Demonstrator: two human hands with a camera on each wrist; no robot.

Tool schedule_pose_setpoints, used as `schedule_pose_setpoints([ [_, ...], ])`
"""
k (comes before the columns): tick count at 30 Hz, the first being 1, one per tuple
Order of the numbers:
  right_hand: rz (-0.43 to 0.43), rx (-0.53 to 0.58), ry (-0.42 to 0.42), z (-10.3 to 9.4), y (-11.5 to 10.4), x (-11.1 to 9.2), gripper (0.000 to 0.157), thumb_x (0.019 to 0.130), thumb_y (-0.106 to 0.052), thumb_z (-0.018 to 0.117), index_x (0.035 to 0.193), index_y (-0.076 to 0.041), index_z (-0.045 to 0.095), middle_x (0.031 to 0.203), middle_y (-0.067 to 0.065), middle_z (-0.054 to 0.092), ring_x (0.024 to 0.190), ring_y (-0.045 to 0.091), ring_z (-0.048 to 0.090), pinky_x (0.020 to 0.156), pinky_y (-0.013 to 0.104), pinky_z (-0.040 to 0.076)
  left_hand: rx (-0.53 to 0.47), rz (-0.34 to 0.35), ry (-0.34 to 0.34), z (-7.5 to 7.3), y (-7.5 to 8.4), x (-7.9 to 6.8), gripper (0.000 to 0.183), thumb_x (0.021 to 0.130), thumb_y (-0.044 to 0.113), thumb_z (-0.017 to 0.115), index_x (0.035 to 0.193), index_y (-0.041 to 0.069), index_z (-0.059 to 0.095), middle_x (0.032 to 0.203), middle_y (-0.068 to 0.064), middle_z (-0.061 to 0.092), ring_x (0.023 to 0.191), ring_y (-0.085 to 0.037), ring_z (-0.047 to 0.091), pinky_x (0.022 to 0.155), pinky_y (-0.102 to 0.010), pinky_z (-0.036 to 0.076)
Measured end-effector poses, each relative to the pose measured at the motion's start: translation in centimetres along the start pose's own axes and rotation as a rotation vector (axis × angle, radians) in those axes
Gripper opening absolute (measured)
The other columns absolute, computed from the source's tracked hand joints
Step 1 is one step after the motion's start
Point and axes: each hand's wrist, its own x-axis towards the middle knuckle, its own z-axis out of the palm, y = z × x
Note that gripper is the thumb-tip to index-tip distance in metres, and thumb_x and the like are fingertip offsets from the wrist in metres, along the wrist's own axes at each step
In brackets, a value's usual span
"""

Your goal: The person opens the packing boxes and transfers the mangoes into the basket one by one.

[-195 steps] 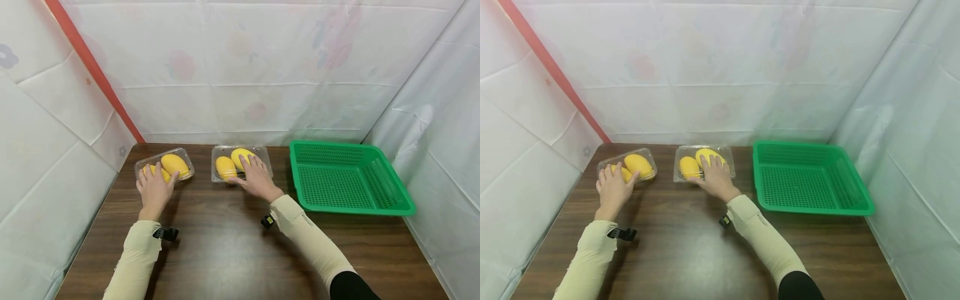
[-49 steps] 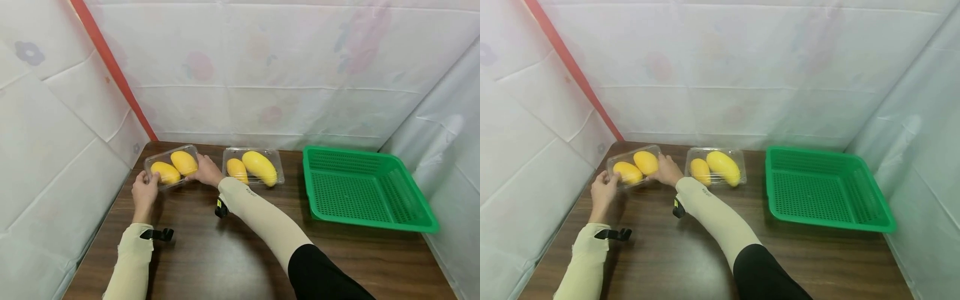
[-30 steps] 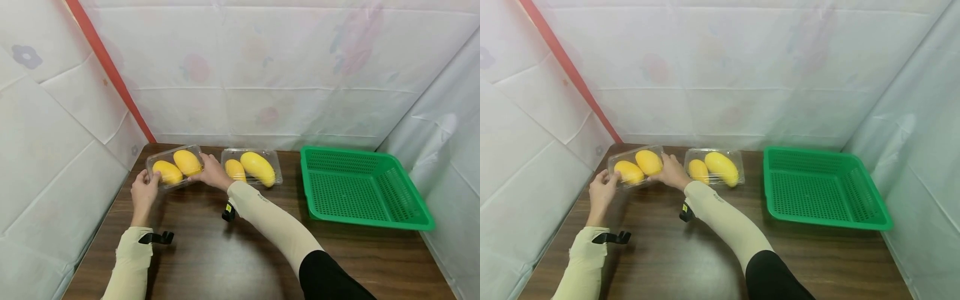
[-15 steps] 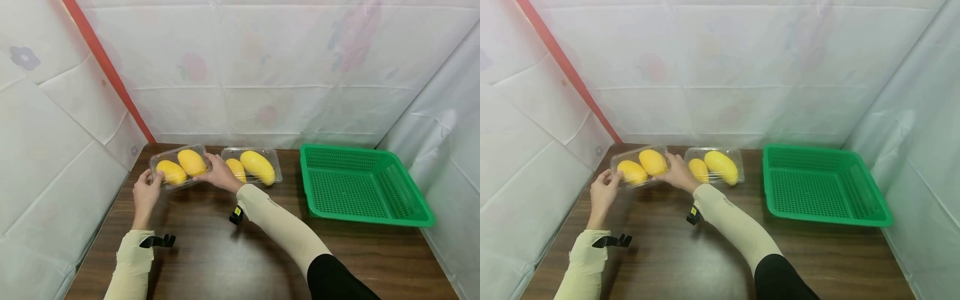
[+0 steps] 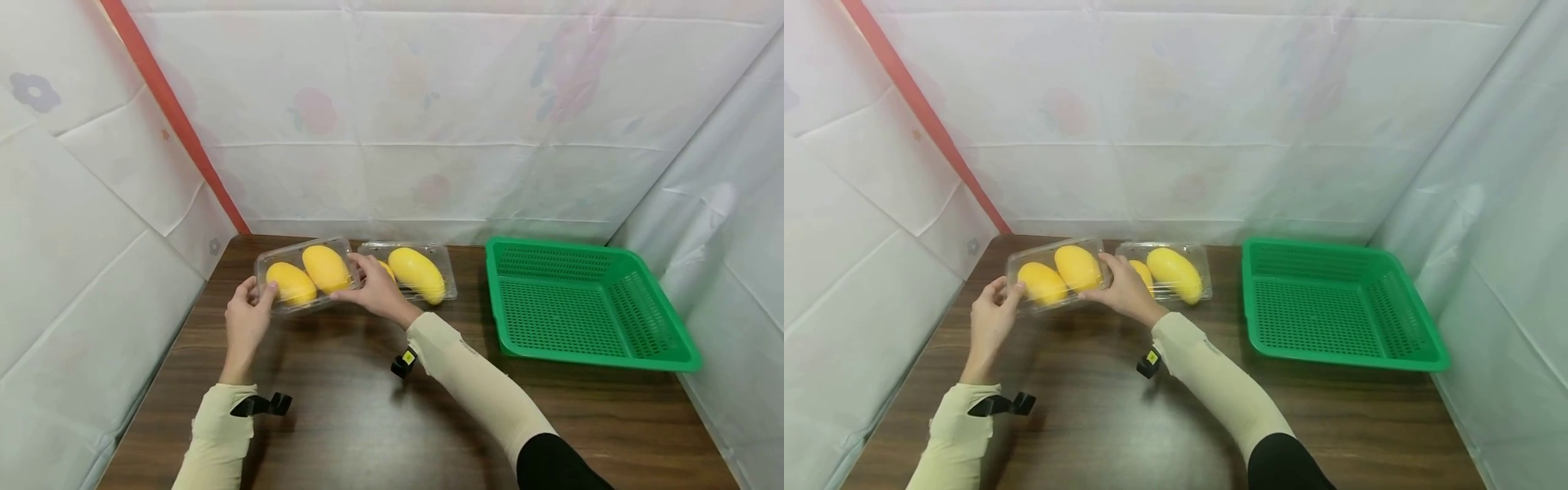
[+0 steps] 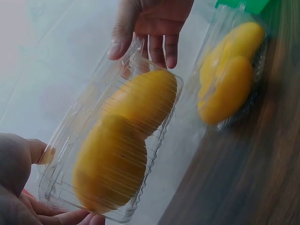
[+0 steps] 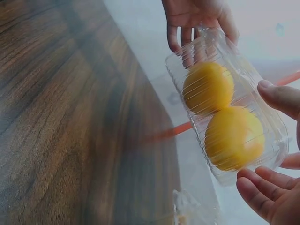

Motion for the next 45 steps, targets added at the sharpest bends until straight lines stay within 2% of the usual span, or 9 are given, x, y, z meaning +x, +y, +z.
schedule_pose_setpoints([
  [4,-0.007,0.036,0.012,-0.9,0.0,-1.0,0.086,0.076,-0.038,0.083,0.146,-0.009,0.042,0.124,0.012,0.053,0.100,0.024,0.059,0.076,0.027,0.054,-0.022,0.019,-0.001,0.5,0.5,-0.7,0.065,0.096,0.039,0.057,0.143,-0.003,0.042,0.129,-0.027,0.058,0.107,-0.028,0.055,0.082,-0.024,0.039],
  [10,0.016,0.044,0.036,-2.3,0.5,-2.3,0.085,0.076,-0.034,0.084,0.145,-0.008,0.043,0.121,0.012,0.055,0.097,0.024,0.058,0.079,0.029,0.053,-0.067,0.031,-0.040,1.4,1.1,-1.6,0.063,0.095,0.038,0.061,0.141,-0.002,0.044,0.127,-0.025,0.059,0.106,-0.025,0.054,0.076,-0.012,0.036],
  [20,-0.006,0.060,0.099,-3.8,0.7,-5.2,0.080,0.074,-0.031,0.086,0.142,-0.010,0.048,0.118,0.008,0.057,0.093,0.024,0.057,0.078,0.034,0.054,-0.099,0.052,-0.097,2.1,2.1,-3.2,0.060,0.095,0.033,0.061,0.141,-0.002,0.044,0.126,-0.024,0.058,0.108,-0.026,0.054,0.076,-0.005,0.036],
  [23,-0.005,0.088,0.108,-4.4,1.2,-6.2,0.079,0.074,-0.026,0.086,0.142,-0.011,0.048,0.120,0.008,0.058,0.093,0.024,0.058,0.080,0.037,0.055,-0.095,0.068,-0.118,2.5,2.2,-3.8,0.059,0.095,0.032,0.061,0.141,-0.002,0.044,0.127,-0.024,0.058,0.111,-0.028,0.055,0.080,-0.009,0.038],
  [27,-0.003,0.083,0.120,-5.0,1.6,-7.5,0.079,0.074,-0.025,0.086,0.142,-0.010,0.048,0.121,0.010,0.058,0.095,0.023,0.060,0.081,0.036,0.055,-0.093,0.089,-0.139,3.1,2.3,-4.6,0.058,0.095,0.030,0.063,0.140,-0.002,0.045,0.127,-0.024,0.059,0.113,-0.031,0.055,0.088,-0.026,0.042],
  [30,0.011,0.085,0.131,-5.2,1.9,-8.3,0.078,0.074,-0.026,0.086,0.141,-0.011,0.048,0.124,0.010,0.057,0.095,0.023,0.059,0.081,0.039,0.054,-0.090,0.100,-0.151,3.4,2.4,-5.1,0.058,0.094,0.028,0.063,0.141,-0.001,0.044,0.127,-0.024,0.059,0.114,-0.031,0.055,0.091,-0.035,0.043],
  [35,0.013,0.098,0.154,-5.0,2.2,-9.2,0.078,0.074,-0.024,0.086,0.141,-0.010,0.048,0.124,0.011,0.057,0.095,0.025,0.059,0.082,0.045,0.054,-0.091,0.091,-0.185,3.6,2.5,-5.6,0.060,0.094,0.030,0.063,0.142,0.000,0.042,0.128,-0.022,0.058,0.116,-0.031,0.053,0.093,-0.040,0.045],
  [41,-0.008,0.106,0.205,-4.5,2.6,-10.7,0.077,0.074,-0.019,0.086,0.140,-0.005,0.049,0.118,0.014,0.058,0.092,0.024,0.060,0.079,0.035,0.056,-0.096,0.089,-0.215,3.8,2.4,-6.3,0.061,0.093,0.031,0.065,0.142,0.001,0.042,0.131,-0.022,0.056,0.119,-0.032,0.051,0.096,-0.044,0.044],
  [45,-0.027,0.097,0.245,-4.1,2.9,-11.8,0.076,0.072,-0.017,0.087,0.137,-0.003,0.050,0.117,0.015,0.059,0.094,0.024,0.061,0.080,0.031,0.056,-0.083,0.100,-0.216,4.1,2.3,-6.9,0.060,0.093,0.030,0.065,0.141,0.002,0.044,0.129,-0.021,0.058,0.118,-0.032,0.053,0.093,-0.042,0.045],
])
